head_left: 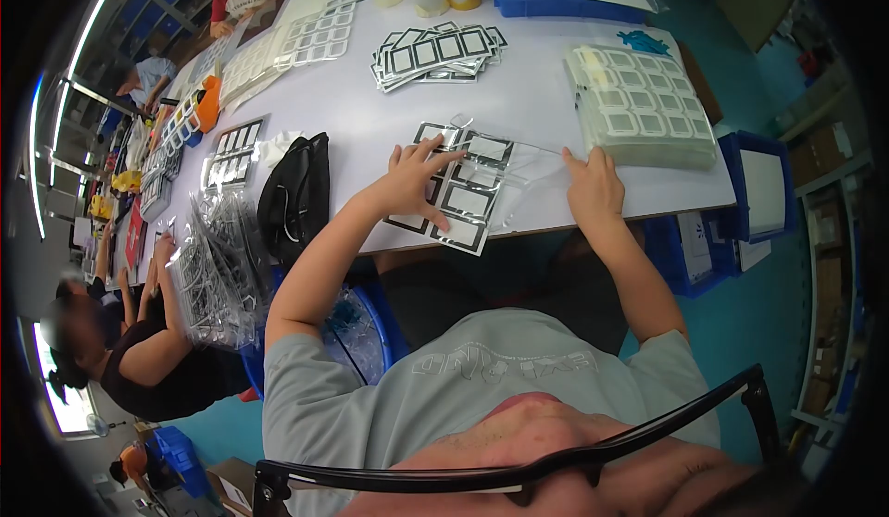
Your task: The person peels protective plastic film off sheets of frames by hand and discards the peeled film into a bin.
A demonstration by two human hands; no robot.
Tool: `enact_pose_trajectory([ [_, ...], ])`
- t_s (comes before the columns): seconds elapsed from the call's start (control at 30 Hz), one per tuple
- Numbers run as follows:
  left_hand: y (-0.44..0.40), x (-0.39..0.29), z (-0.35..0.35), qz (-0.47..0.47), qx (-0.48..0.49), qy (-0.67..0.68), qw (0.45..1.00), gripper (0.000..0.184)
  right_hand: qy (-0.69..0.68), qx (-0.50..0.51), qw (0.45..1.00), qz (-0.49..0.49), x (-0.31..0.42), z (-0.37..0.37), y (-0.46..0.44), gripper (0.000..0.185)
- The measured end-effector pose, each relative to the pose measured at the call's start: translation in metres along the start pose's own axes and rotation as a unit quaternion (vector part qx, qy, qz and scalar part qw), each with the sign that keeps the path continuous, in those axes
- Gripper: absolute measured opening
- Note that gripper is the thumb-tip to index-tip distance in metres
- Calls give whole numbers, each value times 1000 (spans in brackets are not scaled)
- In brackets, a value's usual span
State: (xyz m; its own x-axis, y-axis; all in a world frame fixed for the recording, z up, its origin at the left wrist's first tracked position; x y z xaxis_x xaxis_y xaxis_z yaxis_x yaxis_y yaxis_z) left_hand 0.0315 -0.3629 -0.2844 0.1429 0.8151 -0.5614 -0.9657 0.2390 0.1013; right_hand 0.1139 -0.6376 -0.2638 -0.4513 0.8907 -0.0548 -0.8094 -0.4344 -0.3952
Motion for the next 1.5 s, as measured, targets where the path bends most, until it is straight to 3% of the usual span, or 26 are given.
enact_pose_trajectory([
  [0.1, 5, 1, -1, -18, -8, 42, 999, 130, 23, -22, 999, 23, 1, 0, 4, 32],
  [0.3, 10, -5, -4, -36, 13, -25, 999, 109, 20, -27, 999, 2, -15, 9, 0, 28],
  [0.4, 12, -10, -2, -39, 22, -43, 998, 104, -16, -8, 1000, 7, -24, 13, -2, 35],
  [0.6, 13, -20, 3, -82, 16, -86, 993, 100, -19, -20, 1000, 11, -35, 20, 0, 34],
  [0.7, 13, -24, 2, -90, 23, -111, 989, 99, -30, -31, 998, 35, -24, 16, 4, 24],
  [0.8, 11, -35, 7, -164, -21, -106, 981, 81, -45, -14, 998, 38, -13, 11, 7, 23],
  [0.9, -8, -16, 11, -166, -63, -15, 984, 58, -42, -33, 998, 46, -12, 6, 7, 24],
  [0.93, -13, -13, 15, -154, -113, 1, 982, 39, -44, -24, 998, 45, -11, 4, 8, 25],
  [1.13, -48, 27, 18, 8, -111, 178, 978, 56, -56, -10, 998, 38, -14, 4, 8, 28],
  [1.23, -57, 23, 15, -4, -72, 127, 989, 64, -45, -19, 998, 35, -18, 3, 7, 30],
  [1.33, -67, 22, 6, 27, 29, 62, 997, 63, -34, -29, 999, 22, -23, 7, 4, 31],
  [1.5, -65, 16, 7, 25, 50, -3, 998, 64, -22, -36, 999, 1, -35, 16, 0, 32],
])
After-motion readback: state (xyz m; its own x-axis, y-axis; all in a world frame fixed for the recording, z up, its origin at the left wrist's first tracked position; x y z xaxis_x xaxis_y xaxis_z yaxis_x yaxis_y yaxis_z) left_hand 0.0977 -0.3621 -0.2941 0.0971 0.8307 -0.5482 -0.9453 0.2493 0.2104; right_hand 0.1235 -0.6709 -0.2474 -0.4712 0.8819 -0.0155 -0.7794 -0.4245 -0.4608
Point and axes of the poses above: each hand's wrist, its own y-axis away from the middle knuckle, its own z-axis out of the back of the hand, x = y × z, the point moved 10 cm from there along -y, towards the middle knuckle, and after that the axes turned 13 degrees about y, right-handed, at the moved point
